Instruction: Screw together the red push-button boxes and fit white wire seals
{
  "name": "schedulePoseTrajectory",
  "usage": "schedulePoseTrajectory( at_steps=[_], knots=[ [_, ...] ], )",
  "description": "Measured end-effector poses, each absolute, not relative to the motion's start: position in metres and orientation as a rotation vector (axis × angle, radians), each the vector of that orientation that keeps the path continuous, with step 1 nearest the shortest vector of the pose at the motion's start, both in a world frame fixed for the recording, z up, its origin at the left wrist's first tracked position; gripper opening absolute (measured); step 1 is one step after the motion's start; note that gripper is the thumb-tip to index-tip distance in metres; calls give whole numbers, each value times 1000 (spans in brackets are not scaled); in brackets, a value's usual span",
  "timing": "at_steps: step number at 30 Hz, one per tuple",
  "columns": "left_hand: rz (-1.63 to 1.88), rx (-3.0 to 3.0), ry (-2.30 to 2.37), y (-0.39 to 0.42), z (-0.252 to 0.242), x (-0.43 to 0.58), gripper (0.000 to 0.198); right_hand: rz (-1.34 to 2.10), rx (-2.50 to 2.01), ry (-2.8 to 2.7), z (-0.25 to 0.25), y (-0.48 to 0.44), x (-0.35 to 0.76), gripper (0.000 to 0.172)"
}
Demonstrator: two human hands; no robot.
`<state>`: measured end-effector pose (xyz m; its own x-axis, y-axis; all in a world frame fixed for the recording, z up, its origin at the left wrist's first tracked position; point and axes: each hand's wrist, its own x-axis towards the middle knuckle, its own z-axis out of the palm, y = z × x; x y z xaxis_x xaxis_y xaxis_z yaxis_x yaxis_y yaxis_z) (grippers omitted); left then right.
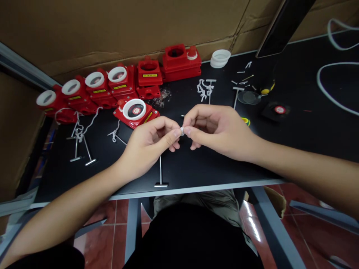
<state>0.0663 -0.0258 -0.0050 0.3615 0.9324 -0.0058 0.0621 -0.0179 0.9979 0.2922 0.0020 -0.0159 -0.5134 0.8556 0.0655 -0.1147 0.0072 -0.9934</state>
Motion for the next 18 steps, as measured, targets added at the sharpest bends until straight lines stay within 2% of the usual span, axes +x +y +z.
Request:
schedulePoseTrajectory(
  at_steps=[6, 13, 18],
  knots=[
    [909, 1416, 1043, -26, -2, 67, 36, 1695, -854, -1465, -14, 5, 294, 31],
    [900, 1436, 1107, -25, -2, 66, 28, 1748, -793, -1439, -15, 8, 293, 30],
    [913, 1505, 1117, -24, -2, 65, 30, 1771, -765, -1315, -14, 9, 291, 26]
  ],
)
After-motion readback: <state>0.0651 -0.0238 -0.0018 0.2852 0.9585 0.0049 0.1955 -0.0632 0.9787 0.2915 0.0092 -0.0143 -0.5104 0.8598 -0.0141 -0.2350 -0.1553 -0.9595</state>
